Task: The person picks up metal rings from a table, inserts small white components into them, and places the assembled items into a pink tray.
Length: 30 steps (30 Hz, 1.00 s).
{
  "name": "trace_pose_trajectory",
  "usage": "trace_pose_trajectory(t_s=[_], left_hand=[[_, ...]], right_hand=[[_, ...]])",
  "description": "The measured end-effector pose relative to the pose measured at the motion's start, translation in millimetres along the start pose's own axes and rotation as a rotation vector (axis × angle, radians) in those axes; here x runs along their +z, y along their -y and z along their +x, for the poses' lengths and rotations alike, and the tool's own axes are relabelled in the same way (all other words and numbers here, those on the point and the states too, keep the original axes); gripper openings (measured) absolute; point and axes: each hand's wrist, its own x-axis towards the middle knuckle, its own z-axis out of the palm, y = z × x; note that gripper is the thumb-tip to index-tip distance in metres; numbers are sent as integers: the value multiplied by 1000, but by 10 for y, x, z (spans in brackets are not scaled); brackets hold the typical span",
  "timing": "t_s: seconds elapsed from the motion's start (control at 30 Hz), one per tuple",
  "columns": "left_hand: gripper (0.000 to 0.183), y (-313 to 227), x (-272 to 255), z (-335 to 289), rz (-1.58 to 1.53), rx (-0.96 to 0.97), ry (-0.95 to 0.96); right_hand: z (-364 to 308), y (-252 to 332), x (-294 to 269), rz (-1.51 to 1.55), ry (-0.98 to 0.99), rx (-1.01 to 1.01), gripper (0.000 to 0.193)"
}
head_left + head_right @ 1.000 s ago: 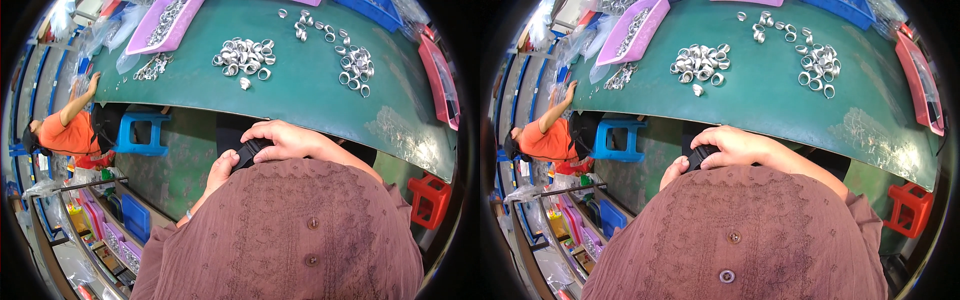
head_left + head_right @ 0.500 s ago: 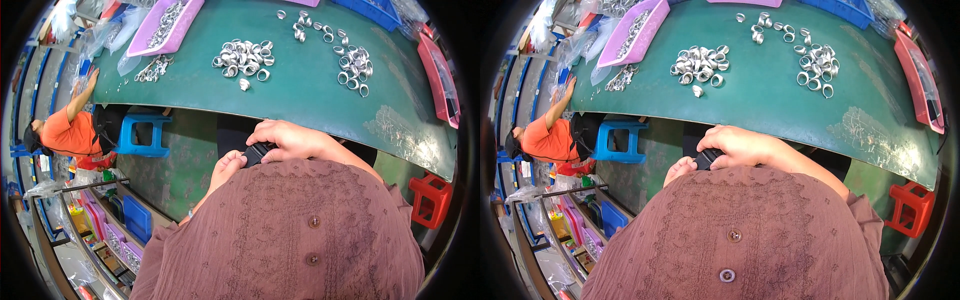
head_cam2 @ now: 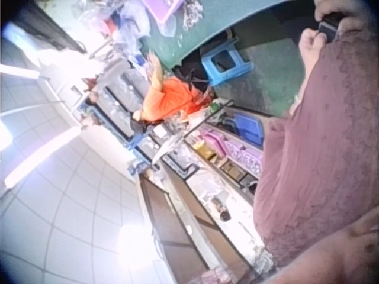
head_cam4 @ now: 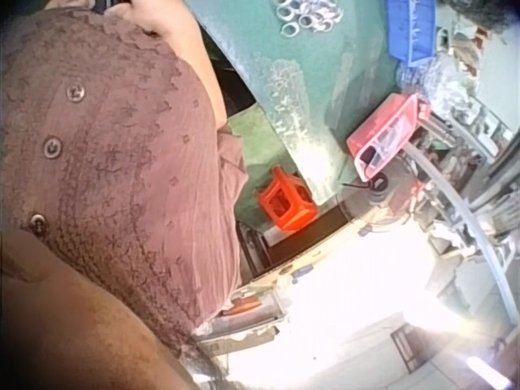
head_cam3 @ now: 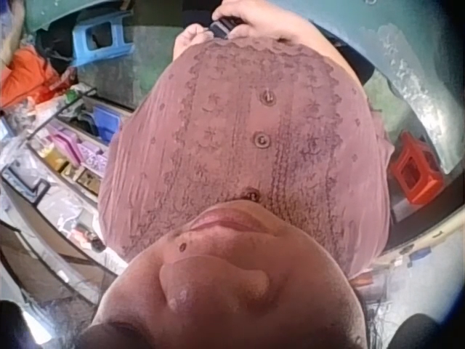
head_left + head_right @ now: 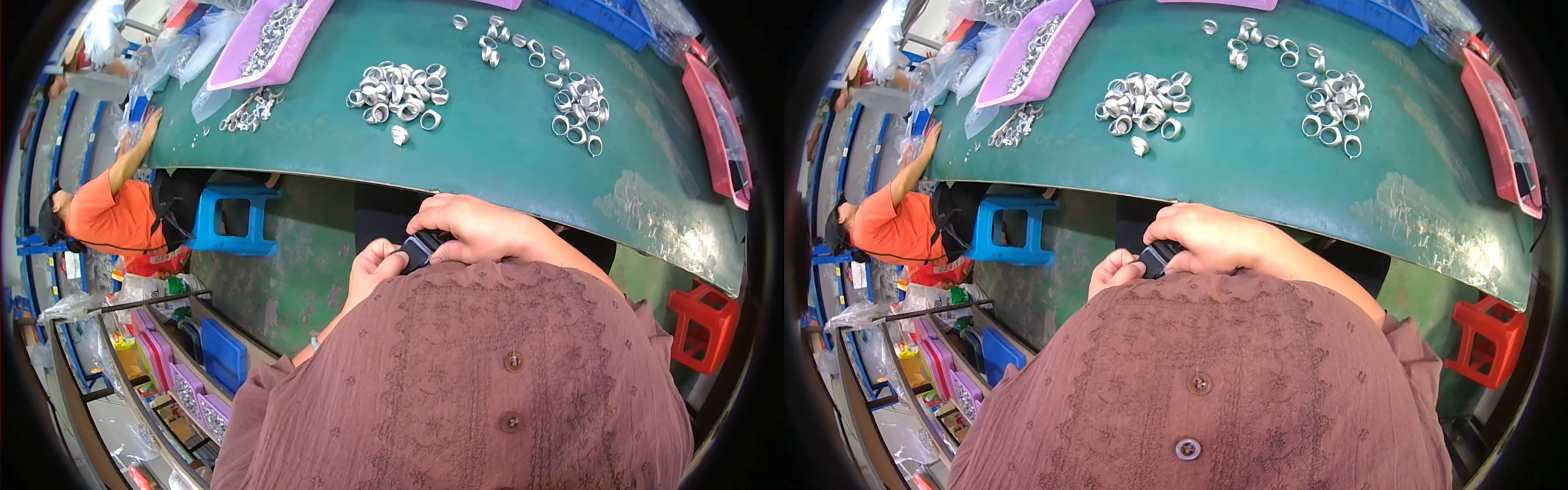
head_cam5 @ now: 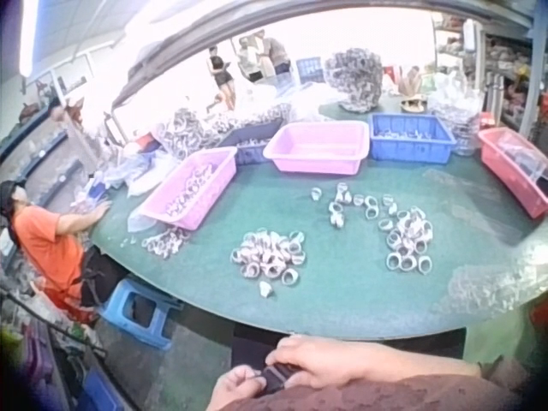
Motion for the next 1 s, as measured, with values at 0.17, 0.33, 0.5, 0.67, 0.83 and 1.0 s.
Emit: trace_pose_trajectory(t_s=[0.17,0.33,0.5,0.67,0.83,1.0], left_hand=[[34,-182,321,101,145,16,137],[26,-241,220,192,468,-194,228],[20,-235,272,166,255,-191,146],[16,-195,247,166,170,-171,101],[14,-189,259,156,176,-147,91],[12,-183,242,141,71,-167,53]], right_hand=[[-11,-80,26,77,-35,-101,52],[-98,92,-139,230,76,164,55],[-184,76,-62,-14,-197,151,40],[-231,394,-218,-302,35,544,42],[-268,442,-247,-296,161,614,42],[-374,531,-315,-373,51,621,39]])
